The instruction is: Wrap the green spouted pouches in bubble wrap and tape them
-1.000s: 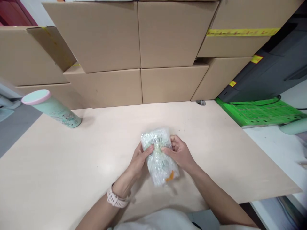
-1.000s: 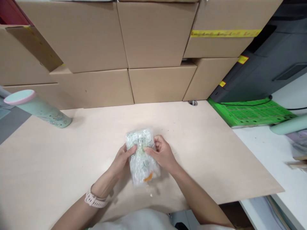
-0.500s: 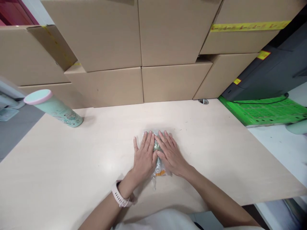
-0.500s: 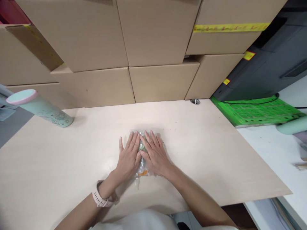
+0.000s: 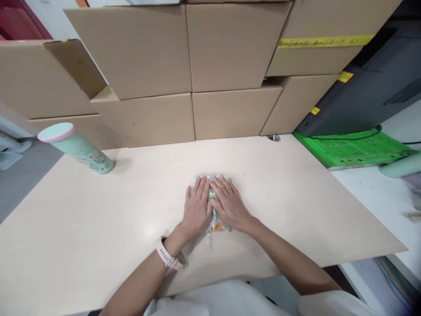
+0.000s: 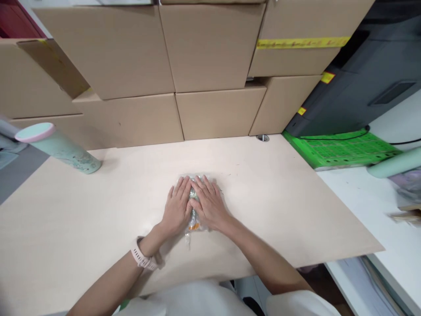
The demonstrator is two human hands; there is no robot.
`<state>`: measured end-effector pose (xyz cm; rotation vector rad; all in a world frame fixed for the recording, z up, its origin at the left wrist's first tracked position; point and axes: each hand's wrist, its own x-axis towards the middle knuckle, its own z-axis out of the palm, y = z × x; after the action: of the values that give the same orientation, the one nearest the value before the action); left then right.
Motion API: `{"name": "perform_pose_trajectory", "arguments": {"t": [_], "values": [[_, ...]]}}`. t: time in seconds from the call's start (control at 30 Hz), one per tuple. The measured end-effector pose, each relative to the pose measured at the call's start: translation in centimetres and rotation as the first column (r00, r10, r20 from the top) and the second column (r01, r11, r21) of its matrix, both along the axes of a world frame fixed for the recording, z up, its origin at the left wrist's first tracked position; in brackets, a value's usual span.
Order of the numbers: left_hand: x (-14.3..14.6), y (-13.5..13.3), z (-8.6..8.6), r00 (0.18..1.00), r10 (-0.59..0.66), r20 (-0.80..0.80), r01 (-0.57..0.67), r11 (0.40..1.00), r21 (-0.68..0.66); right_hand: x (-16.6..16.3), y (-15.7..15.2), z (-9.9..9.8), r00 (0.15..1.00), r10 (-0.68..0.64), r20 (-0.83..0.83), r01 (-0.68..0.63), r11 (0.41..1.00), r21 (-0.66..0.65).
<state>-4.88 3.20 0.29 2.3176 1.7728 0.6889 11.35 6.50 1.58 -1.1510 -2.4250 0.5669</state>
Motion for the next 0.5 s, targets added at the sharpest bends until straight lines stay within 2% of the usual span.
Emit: {"name": "perform_pose_trajectory", "arguments": {"t": [0.07, 0.13, 0.2, 0.23, 0.33, 0.4, 0.5], "values": [[-0.5, -0.1, 0.5, 0.993, 0.014, 0.113, -0.017, 0.999, 0.028, 0.5, 0.3, 0.6, 0.994, -0.035, -0.108, 0.034, 0.999, -0.009], [-1.2, -0.3, 1.3, 0.962, 0.128, 0.241, -0.150, 0.986, 0.074, 1.3, 0.6, 1.2, 0.955, -0.183, -0.235, 0.182, 0.983, -0.025], [-1.9, -0.7, 2.1, 0.891, 0.288, 0.352, -0.318, 0.948, 0.030, 1.8, 0.6, 1.9, 0.895, -0.357, -0.267, 0.337, 0.934, -0.117], [-2.1, -1.0, 2.4, 0.855, 0.343, 0.390, -0.358, 0.933, -0.036, 2.0, 0.5, 2.2, 0.886, -0.402, -0.231, 0.366, 0.913, -0.181], [-2.0, -1.7, 2.8, 0.825, 0.358, 0.438, -0.292, 0.933, -0.211, 1.7, 0.1, 2.7, 0.924, -0.371, -0.099, 0.329, 0.898, -0.291], [-1.5, -2.1, 2.6, 0.843, 0.307, 0.442, -0.241, 0.950, -0.199, 1.3, -0.2, 2.7, 0.939, -0.334, -0.087, 0.302, 0.916, -0.263], [-0.9, -2.4, 2.2, 0.848, 0.268, 0.457, -0.229, 0.963, -0.140, 1.2, -0.3, 2.7, 0.942, -0.315, -0.115, 0.284, 0.932, -0.225]]}}
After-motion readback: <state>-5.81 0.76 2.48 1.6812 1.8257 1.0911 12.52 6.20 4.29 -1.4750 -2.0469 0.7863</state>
